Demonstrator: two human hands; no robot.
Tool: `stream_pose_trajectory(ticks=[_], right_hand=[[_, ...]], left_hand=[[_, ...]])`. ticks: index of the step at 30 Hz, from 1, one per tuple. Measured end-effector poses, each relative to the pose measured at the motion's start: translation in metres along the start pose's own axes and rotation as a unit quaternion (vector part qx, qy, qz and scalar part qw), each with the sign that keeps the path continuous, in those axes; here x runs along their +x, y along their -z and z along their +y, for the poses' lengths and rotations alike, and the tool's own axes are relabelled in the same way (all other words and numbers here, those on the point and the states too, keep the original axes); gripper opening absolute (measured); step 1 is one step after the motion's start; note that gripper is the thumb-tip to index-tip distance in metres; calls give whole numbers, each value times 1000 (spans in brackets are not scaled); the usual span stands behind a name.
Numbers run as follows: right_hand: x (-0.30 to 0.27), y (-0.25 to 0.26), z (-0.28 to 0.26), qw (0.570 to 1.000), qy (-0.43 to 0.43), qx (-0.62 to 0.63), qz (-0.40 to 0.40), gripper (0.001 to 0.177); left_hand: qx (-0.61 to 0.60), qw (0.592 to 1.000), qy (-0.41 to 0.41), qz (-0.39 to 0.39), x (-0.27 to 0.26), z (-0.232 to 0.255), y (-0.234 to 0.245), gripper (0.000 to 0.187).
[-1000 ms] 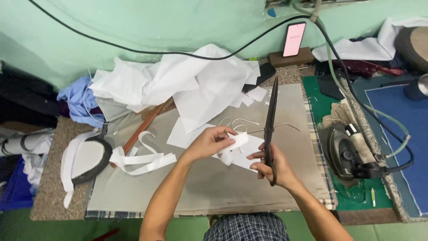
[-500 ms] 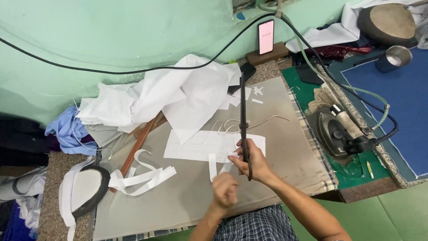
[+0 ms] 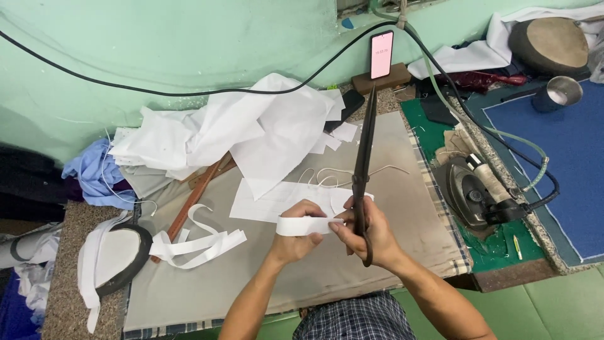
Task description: The person uses shears to cut long strips of white fabric on a work table. They trim the edges and cut the fabric into smaller pieces, handling the material with both hands throughout the process.
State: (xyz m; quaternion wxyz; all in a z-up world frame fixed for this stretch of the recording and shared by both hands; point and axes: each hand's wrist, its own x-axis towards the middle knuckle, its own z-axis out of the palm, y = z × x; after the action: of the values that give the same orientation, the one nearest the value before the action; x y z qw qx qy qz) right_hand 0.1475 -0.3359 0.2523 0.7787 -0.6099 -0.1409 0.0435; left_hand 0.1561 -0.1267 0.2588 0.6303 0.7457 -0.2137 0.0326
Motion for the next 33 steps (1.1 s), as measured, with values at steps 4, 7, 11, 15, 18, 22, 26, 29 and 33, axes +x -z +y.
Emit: stream_pose_trajectory(ticks=[4,7,11,15,18,22,26,29,33], right_hand=[[2,5,-2,998,19,-50,22,38],[-7,6,-1,997,32,-70,31,31],[-36,14,48,989,-119,62,-63,30],[-51,2,40,949,-119,-58,-286,40],[-45,0,27,926,-154,-90,-332,53],[-34,-13,22,924,-107,-127,-345,45],[-31,-25,22,938,-79,-155,-298,27],[-29,-30,22,941,-94,-168,-277,25],[-28,-30,24,940,-104,-184,-267,37]], left_hand=[[28,1000,9,-10,8,34,5,19],[10,998,35,43,17,51,21,14],[47,988,61,137,31,81,47,16],[-18,979,79,189,42,100,53,31],[-125,965,87,214,31,67,46,38],[-274,921,91,261,11,9,31,26],[-283,906,99,300,11,8,31,14],[-283,901,107,311,12,10,34,13],[-280,903,99,309,11,10,35,13]])
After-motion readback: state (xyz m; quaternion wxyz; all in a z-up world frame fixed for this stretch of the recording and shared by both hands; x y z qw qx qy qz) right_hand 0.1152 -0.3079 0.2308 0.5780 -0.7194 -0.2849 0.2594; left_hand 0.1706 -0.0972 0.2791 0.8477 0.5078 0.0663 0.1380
